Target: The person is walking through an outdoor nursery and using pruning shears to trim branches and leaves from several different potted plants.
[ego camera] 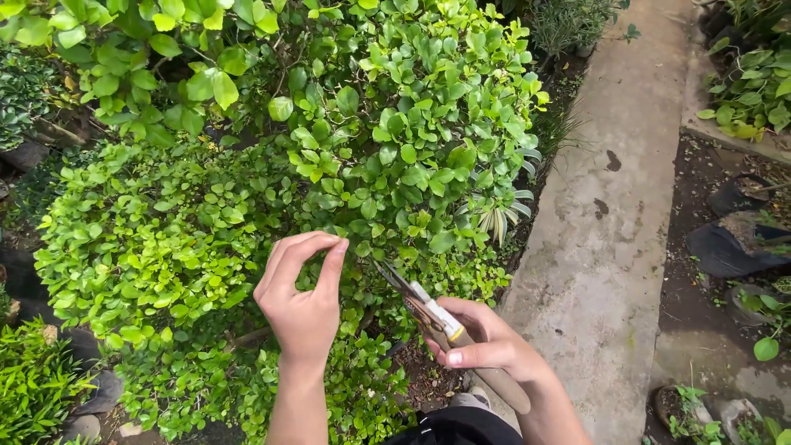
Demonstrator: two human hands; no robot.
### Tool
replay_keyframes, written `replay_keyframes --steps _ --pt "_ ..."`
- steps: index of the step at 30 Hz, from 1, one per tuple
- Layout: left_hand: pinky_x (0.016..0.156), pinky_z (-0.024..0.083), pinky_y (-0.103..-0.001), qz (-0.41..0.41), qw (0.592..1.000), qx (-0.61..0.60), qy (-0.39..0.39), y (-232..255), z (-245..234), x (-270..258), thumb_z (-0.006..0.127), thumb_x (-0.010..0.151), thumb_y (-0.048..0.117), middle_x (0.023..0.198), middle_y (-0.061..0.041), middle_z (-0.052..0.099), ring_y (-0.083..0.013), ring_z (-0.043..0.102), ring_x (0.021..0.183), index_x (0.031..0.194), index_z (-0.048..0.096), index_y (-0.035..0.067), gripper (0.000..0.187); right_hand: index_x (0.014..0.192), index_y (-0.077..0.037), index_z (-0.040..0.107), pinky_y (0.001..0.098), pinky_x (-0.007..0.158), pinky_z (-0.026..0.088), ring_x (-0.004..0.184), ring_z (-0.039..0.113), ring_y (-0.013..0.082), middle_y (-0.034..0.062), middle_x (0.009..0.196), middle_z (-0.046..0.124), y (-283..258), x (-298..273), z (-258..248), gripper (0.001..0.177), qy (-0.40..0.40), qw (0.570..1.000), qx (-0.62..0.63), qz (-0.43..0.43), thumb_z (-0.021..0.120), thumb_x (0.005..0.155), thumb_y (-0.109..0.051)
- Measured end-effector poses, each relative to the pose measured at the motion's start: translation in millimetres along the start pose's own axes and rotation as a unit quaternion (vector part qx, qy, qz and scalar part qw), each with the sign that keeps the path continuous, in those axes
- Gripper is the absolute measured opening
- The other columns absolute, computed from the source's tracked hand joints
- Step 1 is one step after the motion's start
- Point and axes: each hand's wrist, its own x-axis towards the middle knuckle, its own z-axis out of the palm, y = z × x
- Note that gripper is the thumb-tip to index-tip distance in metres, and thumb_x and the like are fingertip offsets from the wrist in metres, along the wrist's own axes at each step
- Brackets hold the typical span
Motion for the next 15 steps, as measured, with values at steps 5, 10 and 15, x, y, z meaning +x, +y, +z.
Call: replay_keyframes --steps 5,10,15 --pt "0.093 0.060 -0.037 0.021 0.998 -0.029 -0.044 5.2 -6.2 -8.6 0.068 0.092 -0.008 0.101 -0.016 0.074 -0.0275 0.072 0.098 0.099 0.070 -0.003 0.009 0.106 0.000 0.064 0.0279 0.065 0.045 0.072 0.060 0.0156 0.0076 0.083 0.066 20.0 -22.6 -17.1 0.052 0.027 0.999 -0.036 0.021 0.084 0.074 -0.035" --pt "0.079 0.059 -0.033 0.090 0.992 -0.033 -0.084 21.1 18.6 -10.4 0.070 0.090 0.000 0.095 -0.014 0.072 -0.0253 0.070 0.088 0.097 0.071 -0.002 0.007 0.137 0.004 0.059 0.0384 0.067 0.041 0.078 0.061 0.0315 0.0268 0.091 0.067 43.4 -45.3 -34.8 0.074 0.142 0.986 0.090 -0.025 0.084 0.069 -0.012" --pt "0.080 0.046 -0.032 0.199 0.954 0.145 -0.168 28.0 54.7 -10.2 0.078 0.093 0.032 0.108 -0.005 0.067 -0.0198 0.057 0.094 0.115 0.071 0.012 0.031 0.121 0.012 0.056 0.0310 0.052 0.043 0.066 0.058 0.0240 0.0192 0.080 0.062 32.2 -41.7 -53.2 0.073 0.008 0.997 -0.005 -0.081 0.077 0.082 -0.046"
